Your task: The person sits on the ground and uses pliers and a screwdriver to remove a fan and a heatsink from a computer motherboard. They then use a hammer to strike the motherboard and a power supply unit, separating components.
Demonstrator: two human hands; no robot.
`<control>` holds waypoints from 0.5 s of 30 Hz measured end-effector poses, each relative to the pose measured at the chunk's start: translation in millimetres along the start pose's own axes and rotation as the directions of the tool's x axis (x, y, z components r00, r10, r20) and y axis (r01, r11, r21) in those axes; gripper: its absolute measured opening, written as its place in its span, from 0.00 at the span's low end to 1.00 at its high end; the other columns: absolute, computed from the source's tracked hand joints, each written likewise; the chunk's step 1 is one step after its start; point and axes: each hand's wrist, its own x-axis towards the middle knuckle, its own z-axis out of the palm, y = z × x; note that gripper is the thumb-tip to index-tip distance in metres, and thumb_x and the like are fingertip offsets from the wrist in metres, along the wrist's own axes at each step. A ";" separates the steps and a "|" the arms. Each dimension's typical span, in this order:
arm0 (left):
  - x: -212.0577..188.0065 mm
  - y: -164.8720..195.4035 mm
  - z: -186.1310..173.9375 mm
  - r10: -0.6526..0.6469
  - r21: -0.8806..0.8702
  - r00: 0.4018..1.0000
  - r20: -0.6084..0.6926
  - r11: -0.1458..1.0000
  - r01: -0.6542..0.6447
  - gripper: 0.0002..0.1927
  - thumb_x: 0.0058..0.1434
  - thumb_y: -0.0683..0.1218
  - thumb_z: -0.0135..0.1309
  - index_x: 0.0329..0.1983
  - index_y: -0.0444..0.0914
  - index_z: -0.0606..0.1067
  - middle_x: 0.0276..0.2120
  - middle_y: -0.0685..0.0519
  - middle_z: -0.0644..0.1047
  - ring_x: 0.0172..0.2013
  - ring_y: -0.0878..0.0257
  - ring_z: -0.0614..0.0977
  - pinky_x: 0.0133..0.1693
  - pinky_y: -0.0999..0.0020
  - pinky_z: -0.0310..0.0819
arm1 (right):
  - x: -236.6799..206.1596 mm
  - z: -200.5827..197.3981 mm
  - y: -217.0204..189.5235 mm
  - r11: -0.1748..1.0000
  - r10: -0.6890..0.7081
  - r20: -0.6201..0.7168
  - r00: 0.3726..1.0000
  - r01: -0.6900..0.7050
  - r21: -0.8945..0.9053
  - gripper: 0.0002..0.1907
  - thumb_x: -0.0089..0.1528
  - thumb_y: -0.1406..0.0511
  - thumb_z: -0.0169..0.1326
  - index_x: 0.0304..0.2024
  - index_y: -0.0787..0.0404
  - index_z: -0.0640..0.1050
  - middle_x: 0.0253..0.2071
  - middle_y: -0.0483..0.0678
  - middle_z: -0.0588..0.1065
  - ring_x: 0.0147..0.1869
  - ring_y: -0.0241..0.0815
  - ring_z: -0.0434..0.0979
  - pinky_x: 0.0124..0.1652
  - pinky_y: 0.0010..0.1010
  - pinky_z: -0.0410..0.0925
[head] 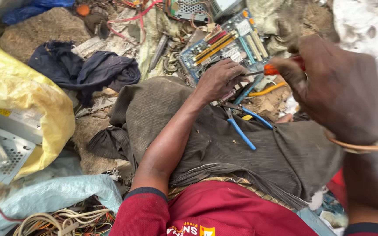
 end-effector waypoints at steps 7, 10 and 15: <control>-3.1 3.0 -1.8 0.015 0.039 1.000 0.019 0.999 -0.016 0.13 0.64 0.53 0.61 0.44 0.41 0.80 0.42 0.54 0.81 0.48 0.55 0.80 0.49 0.58 0.75 | 10.1 -28.5 10.8 0.902 -0.426 0.212 0.879 0.394 0.180 0.20 0.52 0.64 0.54 0.47 0.63 0.73 0.44 0.61 0.74 0.37 0.58 0.77 0.35 0.44 0.71; -5.5 0.4 -1.0 -0.022 -0.021 0.999 0.029 1.000 0.022 0.14 0.64 0.54 0.60 0.47 0.42 0.81 0.42 0.54 0.82 0.47 0.56 0.80 0.48 0.59 0.75 | 1.1 -21.0 15.2 0.988 -0.067 0.450 0.891 0.122 -0.094 0.21 0.65 0.55 0.56 0.52 0.63 0.73 0.41 0.55 0.73 0.39 0.54 0.77 0.38 0.43 0.71; -9.8 -4.7 1.6 0.014 0.003 1.000 0.021 1.000 -0.014 0.13 0.66 0.54 0.56 0.47 0.42 0.80 0.43 0.55 0.82 0.49 0.55 0.79 0.50 0.59 0.74 | -7.4 -2.1 21.1 0.901 -0.433 0.132 0.892 0.431 0.041 0.20 0.52 0.73 0.62 0.45 0.51 0.76 0.45 0.48 0.76 0.46 0.49 0.78 0.46 0.37 0.72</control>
